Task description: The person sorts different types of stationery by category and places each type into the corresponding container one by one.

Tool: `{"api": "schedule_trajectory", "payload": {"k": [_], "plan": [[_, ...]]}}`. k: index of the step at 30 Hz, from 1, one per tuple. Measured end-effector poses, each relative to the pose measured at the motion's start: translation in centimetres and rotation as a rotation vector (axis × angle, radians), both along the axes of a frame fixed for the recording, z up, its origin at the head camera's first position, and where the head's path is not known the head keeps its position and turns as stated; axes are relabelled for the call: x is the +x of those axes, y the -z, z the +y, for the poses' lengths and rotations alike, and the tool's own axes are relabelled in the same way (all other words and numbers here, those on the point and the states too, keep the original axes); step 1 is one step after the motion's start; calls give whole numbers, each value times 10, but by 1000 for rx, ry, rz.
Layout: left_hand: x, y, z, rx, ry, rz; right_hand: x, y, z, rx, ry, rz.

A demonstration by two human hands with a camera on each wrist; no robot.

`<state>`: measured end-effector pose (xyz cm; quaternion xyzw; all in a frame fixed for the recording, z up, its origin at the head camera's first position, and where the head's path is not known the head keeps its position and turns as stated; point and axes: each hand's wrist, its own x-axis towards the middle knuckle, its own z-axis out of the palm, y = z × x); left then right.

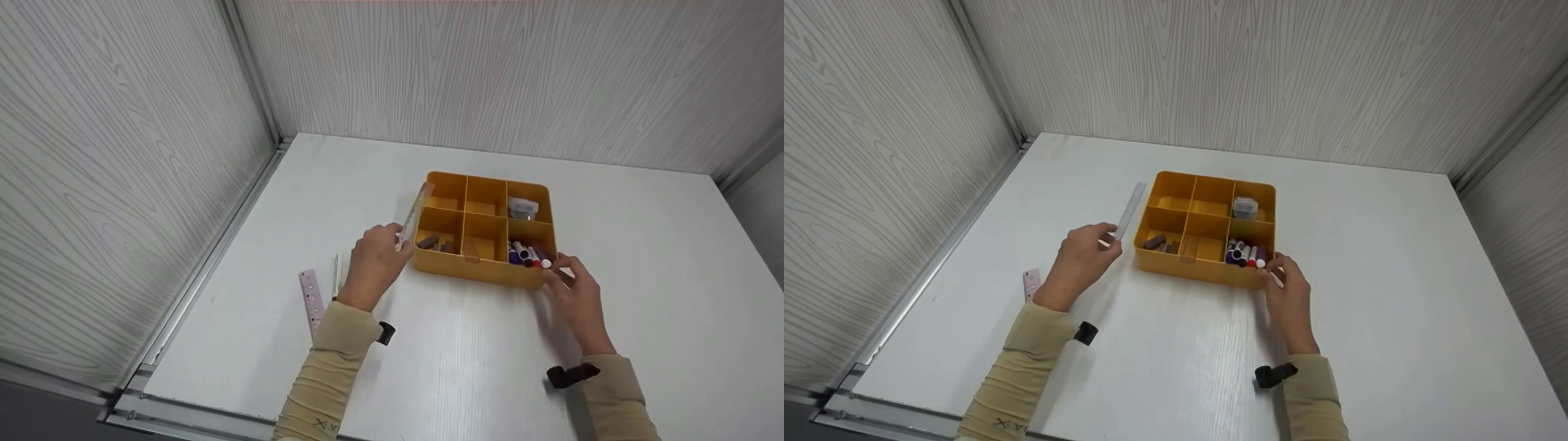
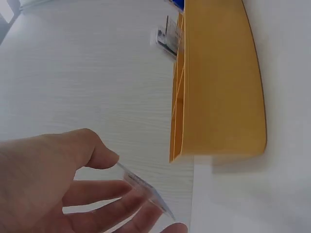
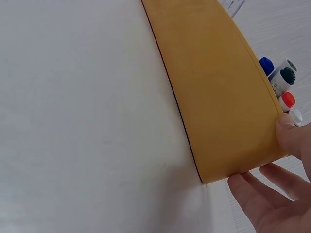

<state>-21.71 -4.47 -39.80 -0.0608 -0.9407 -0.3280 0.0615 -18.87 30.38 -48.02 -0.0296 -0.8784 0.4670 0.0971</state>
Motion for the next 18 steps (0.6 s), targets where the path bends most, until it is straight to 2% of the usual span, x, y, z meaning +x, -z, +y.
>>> {"api": "schedule_trajectory", "payload": {"k": [6,11,14,18], "plan": [[7,-4,30,9,113,173,-1,1,0,8,-2,11],[10,-6,48,-52,174,276,-1,3,0,12,7,27],[11,-7,55,-70,208,306,-1,4,0,12,14,34],[12,-6,62,-131,233,304,0,4,0,14,19,16]]}}
